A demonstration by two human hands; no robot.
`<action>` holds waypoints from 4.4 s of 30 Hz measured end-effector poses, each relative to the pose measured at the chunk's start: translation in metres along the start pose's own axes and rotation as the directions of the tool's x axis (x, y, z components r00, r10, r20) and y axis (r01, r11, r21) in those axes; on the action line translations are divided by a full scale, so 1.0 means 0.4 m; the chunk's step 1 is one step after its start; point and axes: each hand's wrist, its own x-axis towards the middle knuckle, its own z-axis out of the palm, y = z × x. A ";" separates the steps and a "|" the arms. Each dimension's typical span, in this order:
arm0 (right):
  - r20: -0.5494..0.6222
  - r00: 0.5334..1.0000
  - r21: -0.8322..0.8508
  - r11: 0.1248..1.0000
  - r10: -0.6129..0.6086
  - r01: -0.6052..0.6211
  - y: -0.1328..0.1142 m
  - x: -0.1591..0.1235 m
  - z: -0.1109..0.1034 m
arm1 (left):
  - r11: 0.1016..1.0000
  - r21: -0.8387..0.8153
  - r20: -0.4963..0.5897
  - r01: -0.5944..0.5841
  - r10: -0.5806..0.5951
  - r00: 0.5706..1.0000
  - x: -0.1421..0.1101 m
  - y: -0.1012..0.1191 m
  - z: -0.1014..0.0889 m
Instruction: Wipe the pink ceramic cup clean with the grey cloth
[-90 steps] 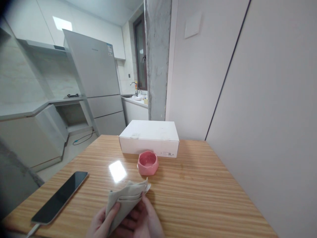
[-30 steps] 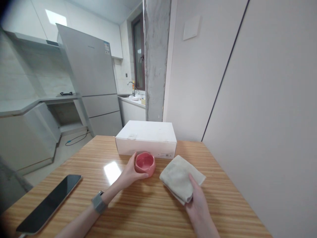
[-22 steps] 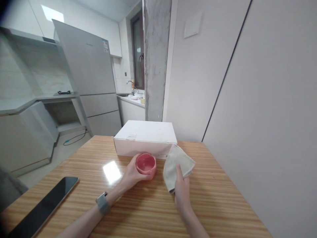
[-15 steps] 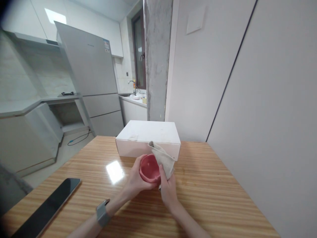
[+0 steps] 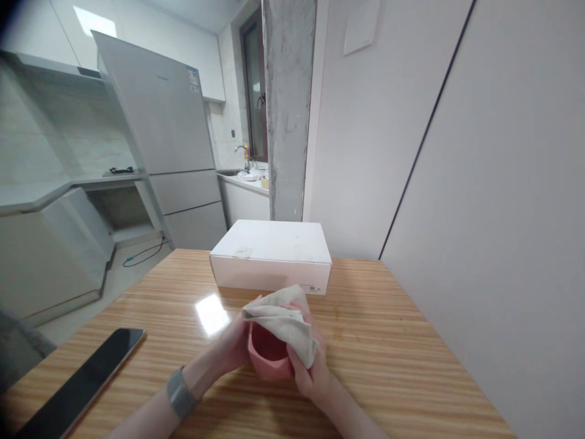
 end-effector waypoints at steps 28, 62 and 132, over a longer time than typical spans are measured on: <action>0.709 0.595 -0.515 0.298 -0.379 0.804 -0.061 0.048 0.069 | 0.977 -0.065 -0.202 -0.204 0.188 0.961 -0.003 -0.032 -0.022; 0.617 0.617 -0.624 0.173 -0.489 0.762 -0.025 0.046 0.071 | 0.977 0.081 0.079 -0.196 0.190 0.979 -0.018 -0.011 -0.007; 0.668 0.637 -0.628 0.168 -0.386 0.760 -0.009 0.040 0.058 | 0.863 0.447 -0.081 -0.234 0.300 0.951 -0.006 -0.020 -0.052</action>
